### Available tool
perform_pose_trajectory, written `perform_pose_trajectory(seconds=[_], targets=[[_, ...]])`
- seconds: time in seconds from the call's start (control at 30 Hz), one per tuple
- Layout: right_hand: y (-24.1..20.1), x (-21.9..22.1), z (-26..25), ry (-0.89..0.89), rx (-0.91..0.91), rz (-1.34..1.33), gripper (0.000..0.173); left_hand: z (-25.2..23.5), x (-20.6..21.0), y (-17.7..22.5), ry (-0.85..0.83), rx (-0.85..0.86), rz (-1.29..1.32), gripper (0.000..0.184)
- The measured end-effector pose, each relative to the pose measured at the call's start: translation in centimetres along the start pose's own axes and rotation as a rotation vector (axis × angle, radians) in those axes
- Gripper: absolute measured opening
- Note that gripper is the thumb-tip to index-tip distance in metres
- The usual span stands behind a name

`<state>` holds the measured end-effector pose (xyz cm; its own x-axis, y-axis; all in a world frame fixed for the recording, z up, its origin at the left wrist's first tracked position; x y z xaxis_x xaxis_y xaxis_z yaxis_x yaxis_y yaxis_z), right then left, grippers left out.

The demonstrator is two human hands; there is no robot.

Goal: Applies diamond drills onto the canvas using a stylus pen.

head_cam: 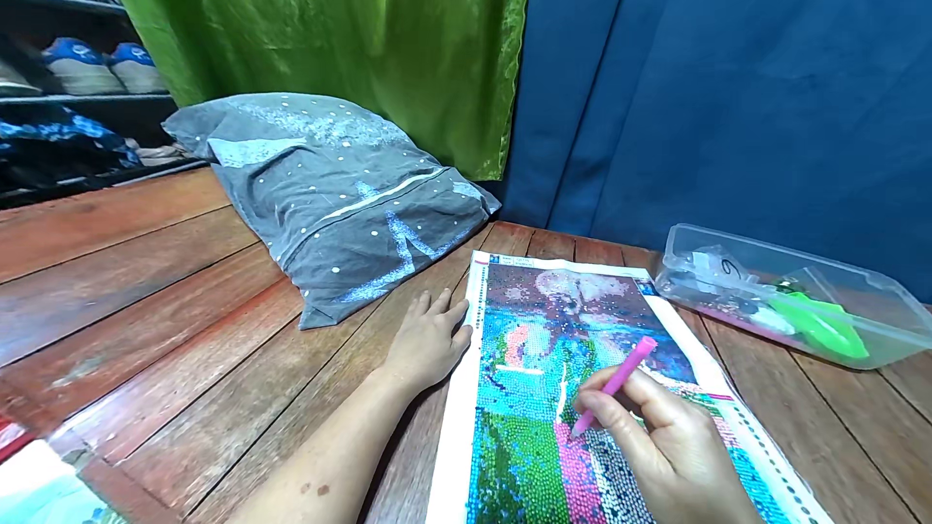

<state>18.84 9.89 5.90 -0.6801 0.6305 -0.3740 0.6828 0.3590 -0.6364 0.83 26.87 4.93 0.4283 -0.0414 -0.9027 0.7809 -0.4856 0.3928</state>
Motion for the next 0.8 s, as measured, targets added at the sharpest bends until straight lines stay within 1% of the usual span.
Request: perform_pose_trajectory(seconds=[0.13, 0.57, 0.8], targets=[[0.07, 0.32, 0.16, 0.010, -0.045, 0.025, 0.027, 0.01, 0.01, 0.00, -0.001, 0.004, 0.003, 0.049], [0.54, 0.56, 0.25, 0.016, -0.060, 0.056, 0.030, -0.14, -0.23, 0.12, -0.033, -0.015, 0.003, 0.049], [0.70, 0.71, 0.33, 0.019, -0.063, 0.060, 0.029, -0.14, -0.21, 0.22, -0.035, -0.018, -0.011, 0.049]])
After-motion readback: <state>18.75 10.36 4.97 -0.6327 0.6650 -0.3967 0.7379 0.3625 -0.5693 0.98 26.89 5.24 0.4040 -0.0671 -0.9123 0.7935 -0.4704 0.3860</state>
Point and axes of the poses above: each hand's wrist, its own z-axis away from the middle knuckle, its own x-axis out of the palm, y = z × x, the point moved 2 cm from there along -z, towards the middle knuckle, and after that the axes turned 10 degrees about y, right-handed, at the moved point
